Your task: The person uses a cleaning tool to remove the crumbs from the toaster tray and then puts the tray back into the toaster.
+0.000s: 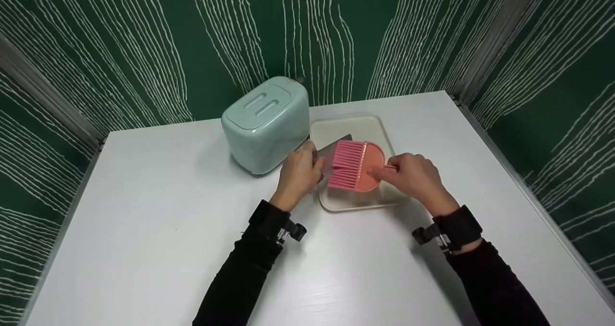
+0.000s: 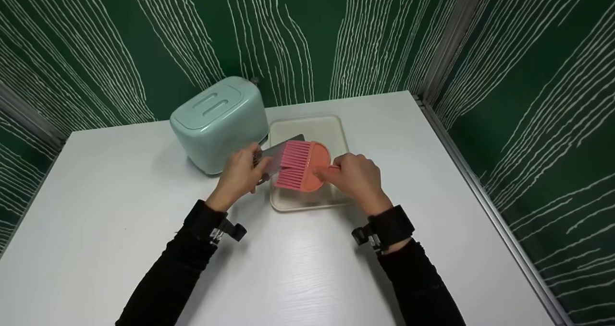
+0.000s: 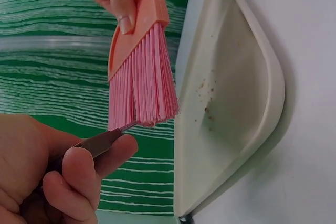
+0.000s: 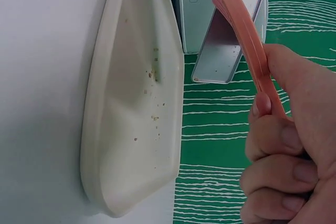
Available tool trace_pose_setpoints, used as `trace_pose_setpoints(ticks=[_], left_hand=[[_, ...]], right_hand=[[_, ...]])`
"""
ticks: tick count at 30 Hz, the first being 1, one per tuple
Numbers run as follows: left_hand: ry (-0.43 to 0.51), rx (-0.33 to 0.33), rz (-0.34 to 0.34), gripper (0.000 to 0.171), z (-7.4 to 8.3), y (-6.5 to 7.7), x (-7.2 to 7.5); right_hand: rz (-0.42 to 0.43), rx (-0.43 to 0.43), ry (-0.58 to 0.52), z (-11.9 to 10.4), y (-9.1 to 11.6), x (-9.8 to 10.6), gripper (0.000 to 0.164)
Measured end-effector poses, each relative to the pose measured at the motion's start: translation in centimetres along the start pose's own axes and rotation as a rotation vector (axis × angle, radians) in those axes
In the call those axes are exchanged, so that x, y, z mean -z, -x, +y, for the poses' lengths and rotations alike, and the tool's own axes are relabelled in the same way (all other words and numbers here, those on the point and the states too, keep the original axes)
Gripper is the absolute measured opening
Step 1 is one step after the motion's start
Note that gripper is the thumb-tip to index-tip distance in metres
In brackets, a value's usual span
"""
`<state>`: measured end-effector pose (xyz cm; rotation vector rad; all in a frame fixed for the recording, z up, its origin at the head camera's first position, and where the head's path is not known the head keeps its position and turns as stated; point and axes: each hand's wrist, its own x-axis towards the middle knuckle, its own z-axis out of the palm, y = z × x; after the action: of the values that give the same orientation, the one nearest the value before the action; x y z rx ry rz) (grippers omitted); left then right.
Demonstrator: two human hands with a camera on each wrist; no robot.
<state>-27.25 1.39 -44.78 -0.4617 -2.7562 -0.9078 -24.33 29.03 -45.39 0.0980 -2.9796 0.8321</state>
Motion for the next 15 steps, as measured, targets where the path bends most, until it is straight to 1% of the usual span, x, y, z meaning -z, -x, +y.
trace_pose_setpoints(ticks=[4,8,11,15], left_hand=[[-0.006,-0.031,0.007,0.019,-0.1,0.1,0.1],[-0.026,-0.084,0.025,0.019,-0.2,0.1,0.2],[-0.041,-0.122,0.024,0.019,-0.3,0.2,0.3],[-0.053,-0.154,0.018,0.018,-0.5,0.3,0.3]], right_hand=[[0.013,-0.029,-0.008,0.5,-0.2,0.0,0.063],[0.010,-0.061,-0.014,0.8,-0.4,0.1,0.062],[0.006,-0.083,-0.008,1.1,-0.6,0.1,0.064],[-0.006,-0.107,0.004,1.5,-0.7,-0.1,0.064]])
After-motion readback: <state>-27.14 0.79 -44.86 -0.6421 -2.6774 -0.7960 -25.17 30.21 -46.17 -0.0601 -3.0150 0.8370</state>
